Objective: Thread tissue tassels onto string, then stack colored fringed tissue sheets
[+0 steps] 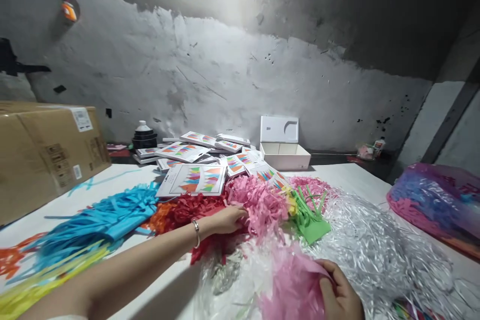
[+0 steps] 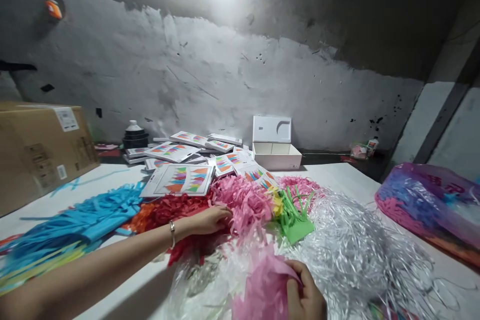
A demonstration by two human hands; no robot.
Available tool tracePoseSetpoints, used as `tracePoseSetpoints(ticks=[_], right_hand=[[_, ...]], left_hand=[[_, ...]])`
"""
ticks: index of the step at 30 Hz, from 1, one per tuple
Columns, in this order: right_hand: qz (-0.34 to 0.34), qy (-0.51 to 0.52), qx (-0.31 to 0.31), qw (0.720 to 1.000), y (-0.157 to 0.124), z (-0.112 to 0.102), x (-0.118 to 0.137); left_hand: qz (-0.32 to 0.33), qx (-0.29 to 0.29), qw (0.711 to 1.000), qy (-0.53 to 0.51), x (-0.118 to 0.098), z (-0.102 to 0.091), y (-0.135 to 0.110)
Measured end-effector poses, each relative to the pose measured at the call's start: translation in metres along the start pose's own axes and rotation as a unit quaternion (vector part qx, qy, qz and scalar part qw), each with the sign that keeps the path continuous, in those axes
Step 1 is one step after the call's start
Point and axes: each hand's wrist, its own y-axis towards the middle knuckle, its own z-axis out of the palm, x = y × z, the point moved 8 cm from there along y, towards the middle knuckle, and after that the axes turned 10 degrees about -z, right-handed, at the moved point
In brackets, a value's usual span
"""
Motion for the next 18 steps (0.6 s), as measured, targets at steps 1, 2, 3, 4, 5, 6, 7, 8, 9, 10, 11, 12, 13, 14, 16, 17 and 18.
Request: tracePoseSetpoints(ticks=[1, 2, 3, 4, 5, 6, 7, 8, 9, 10, 11, 12, 13, 14, 16, 17, 18], right_hand=[[-0.011, -0.003, 0.02, 1.0, 0.001, 0.003, 0.003], [-0.024, -0.005, 0.042, 0.999, 0.002, 0.006, 0.008], [-0.038, -0.008, 0.061, 0.997, 0.003, 0.008, 0.015], [-0.052, -0.013, 0.076, 0.996, 0.003, 0.009, 0.023], [-0.067, -0.021, 0.083, 0.994, 0.003, 0.009, 0.033], [-0.085, -0.03, 0.086, 0.992, 0.002, 0.008, 0.045], [-0.106, -0.038, 0.087, 0.99, 0.001, 0.007, 0.058], [-0.132, -0.043, 0.088, 0.986, -0.002, 0.007, 0.073], [-0.164, -0.043, 0.086, 0.982, -0.006, 0.006, 0.089], [-0.199, -0.039, 0.082, 0.976, -0.012, 0.005, 0.105], [-0.235, -0.035, 0.078, 0.968, -0.018, 0.005, 0.12], [-0.27, -0.032, 0.076, 0.959, -0.026, 0.004, 0.134], [-0.305, -0.032, 0.075, 0.949, -0.034, 0.004, 0.148], [-0.338, -0.038, 0.076, 0.937, -0.043, 0.005, 0.16], [-0.395, -0.069, 0.082, 0.912, -0.059, 0.01, 0.182], [-0.419, -0.09, 0.086, 0.899, -0.067, 0.013, 0.192], [-0.44, -0.112, 0.092, 0.886, -0.074, 0.017, 0.201]], left_hand=[[0.004, 0.005, 1.0, 0.013, -0.01, -0.001, -0.001], [0.007, 0.009, 1.0, 0.024, -0.023, -0.002, -0.003], [0.011, 0.012, 0.999, 0.03, -0.038, -0.002, -0.007], [0.015, 0.018, 0.999, 0.033, -0.055, 0.0, -0.012], [0.022, 0.024, 0.999, 0.033, -0.074, 0.004, -0.021], [0.031, 0.032, 0.999, 0.03, -0.094, 0.01, -0.031], [0.046, 0.038, 0.998, 0.025, -0.115, 0.016, -0.044], [0.066, 0.042, 0.997, 0.022, -0.136, 0.024, -0.058], [0.094, 0.039, 0.995, 0.023, -0.157, 0.03, -0.073], [0.133, 0.021, 0.99, 0.033, -0.178, 0.035, -0.088], [0.164, -0.011, 0.985, 0.048, -0.195, 0.036, -0.103], [0.192, -0.053, 0.978, 0.068, -0.208, 0.036, -0.116], [0.212, -0.101, 0.967, 0.094, -0.218, 0.033, -0.13], [0.223, -0.147, 0.956, 0.122, -0.225, 0.029, -0.142], [0.235, -0.218, 0.93, 0.182, -0.234, 0.019, -0.169], [0.237, -0.237, 0.918, 0.211, -0.237, 0.015, -0.183], [0.235, -0.251, 0.909, 0.237, -0.24, 0.011, -0.198]])
